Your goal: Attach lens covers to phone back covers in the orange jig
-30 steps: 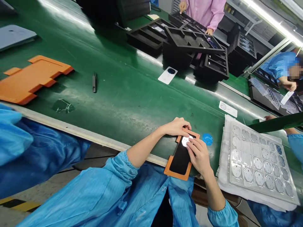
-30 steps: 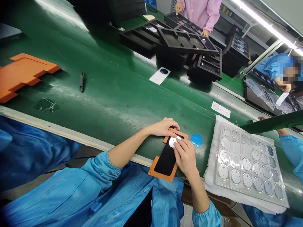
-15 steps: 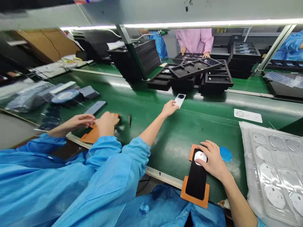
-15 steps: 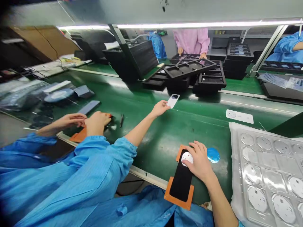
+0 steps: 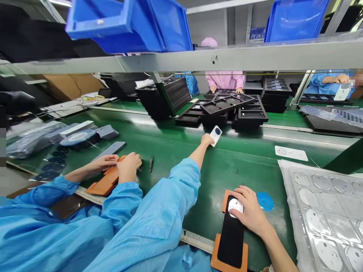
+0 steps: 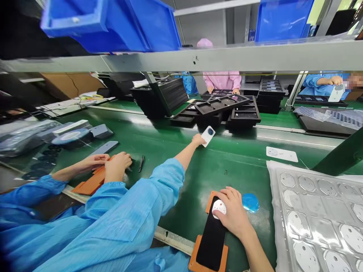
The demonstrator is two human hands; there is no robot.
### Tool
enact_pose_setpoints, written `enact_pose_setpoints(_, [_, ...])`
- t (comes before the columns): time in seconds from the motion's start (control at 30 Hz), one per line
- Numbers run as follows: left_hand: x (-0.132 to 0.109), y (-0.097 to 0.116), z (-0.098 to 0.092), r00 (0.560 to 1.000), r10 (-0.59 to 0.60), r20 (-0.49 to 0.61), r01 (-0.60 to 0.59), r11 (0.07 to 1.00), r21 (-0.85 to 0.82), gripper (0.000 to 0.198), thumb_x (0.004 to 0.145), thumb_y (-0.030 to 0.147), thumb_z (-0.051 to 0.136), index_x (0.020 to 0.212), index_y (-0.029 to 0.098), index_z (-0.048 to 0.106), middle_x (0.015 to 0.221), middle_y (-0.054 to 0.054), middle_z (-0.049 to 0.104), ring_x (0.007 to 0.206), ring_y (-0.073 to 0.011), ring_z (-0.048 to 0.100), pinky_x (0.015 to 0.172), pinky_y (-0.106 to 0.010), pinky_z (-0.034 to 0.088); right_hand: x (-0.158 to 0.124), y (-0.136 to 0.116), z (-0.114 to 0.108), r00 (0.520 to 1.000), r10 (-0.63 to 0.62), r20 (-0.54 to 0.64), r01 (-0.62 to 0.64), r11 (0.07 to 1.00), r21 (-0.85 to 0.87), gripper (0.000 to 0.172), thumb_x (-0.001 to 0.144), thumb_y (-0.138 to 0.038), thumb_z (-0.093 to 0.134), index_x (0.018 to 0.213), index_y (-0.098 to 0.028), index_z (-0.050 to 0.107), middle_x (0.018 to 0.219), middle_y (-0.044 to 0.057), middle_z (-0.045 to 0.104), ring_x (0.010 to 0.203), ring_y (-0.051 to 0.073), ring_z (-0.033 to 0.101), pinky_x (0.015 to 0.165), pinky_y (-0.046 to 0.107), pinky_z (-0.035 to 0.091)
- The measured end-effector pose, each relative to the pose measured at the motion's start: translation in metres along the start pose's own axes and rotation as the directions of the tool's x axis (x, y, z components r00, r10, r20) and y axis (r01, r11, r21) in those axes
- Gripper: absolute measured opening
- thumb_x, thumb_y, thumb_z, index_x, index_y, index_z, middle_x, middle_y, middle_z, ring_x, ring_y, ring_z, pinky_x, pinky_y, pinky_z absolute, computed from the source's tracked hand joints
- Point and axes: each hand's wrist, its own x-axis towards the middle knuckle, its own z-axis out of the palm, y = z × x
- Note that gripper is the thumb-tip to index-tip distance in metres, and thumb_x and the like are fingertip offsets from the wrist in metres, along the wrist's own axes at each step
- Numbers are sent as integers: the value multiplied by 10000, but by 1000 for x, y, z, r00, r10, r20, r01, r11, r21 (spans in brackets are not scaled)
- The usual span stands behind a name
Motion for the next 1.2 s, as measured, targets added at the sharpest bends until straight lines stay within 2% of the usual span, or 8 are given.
enact_pose_setpoints(0.17, [-63,33,-8,982,158,-105,-171,978,-124,199,845,311,698,908,125,672,871,-45,688,840,-188,628,750,-277,490,3,-5,-7,961,-28,-276,26,1000,-12,469,919,-273,657,1378,-303,565,1303,118,632,1257,324,590,997,527,548])
enact_pose_setpoints(0.3, [-155,42,-11,950,312,-2,-296,900,-319,311,798,449,727,729,151,668,754,-4,632,693,-145,572,635,-246,446,12,-10,-30,765,129,-631,-117,991,61,523,877,-356,720,1364,-232,577,1311,164,595,1245,329,576,1034,542,509])
enact_pose_setpoints(0.43, [-220,44,13,948,306,87,-208,802,-561,346,769,450,763,642,149,649,695,-5,602,635,-125,545,585,-235,439,19,-11,-42,922,364,-134,-269,850,453,289,831,-449,745,944,-184,741,858,50,723,815,236,685,747,360,585])
enact_pose_setpoints(0.5, [-233,42,32,963,218,161,-65,763,-643,339,775,469,749,721,139,686,714,-22,651,641,-140,581,589,-241,472,19,-10,-42,910,398,116,-378,681,627,313,823,-482,740,799,-170,742,735,21,715,679,193,664,635,300,555])
enact_pose_setpoints(0.63, [-236,33,57,865,269,423,57,786,-615,398,827,500,684,898,114,746,862,-77,745,761,-205,672,676,-279,538,16,-8,-41,853,486,189,-428,445,787,339,723,-495,826,792,-170,757,744,26,741,651,172,667,628,284,550])
enact_pose_setpoints(0.83, [-239,26,63,786,354,507,-13,829,-559,354,884,448,602,923,124,740,901,-62,755,806,-213,680,704,-271,533,14,-6,-40,815,500,291,-475,289,831,342,610,-451,901,735,-166,759,699,38,739,624,186,661,582,299,551])
enact_pose_setpoints(1.07, [-239,21,74,765,354,538,49,801,-597,336,856,445,651,917,132,753,864,-60,765,753,-199,686,669,-265,557,14,-7,-37,791,586,176,-504,461,730,391,578,-461,908,740,-150,735,686,27,699,649,194,641,611,326,552])
enact_pose_setpoints(1.2, [-233,20,77,912,136,386,167,737,-654,437,852,540,668,913,113,739,750,-73,738,558,-171,659,545,-265,548,16,-9,-44,710,534,-459,-409,843,348,353,746,-449,816,947,-177,716,930,80,713,886,244,660,776,390,568])
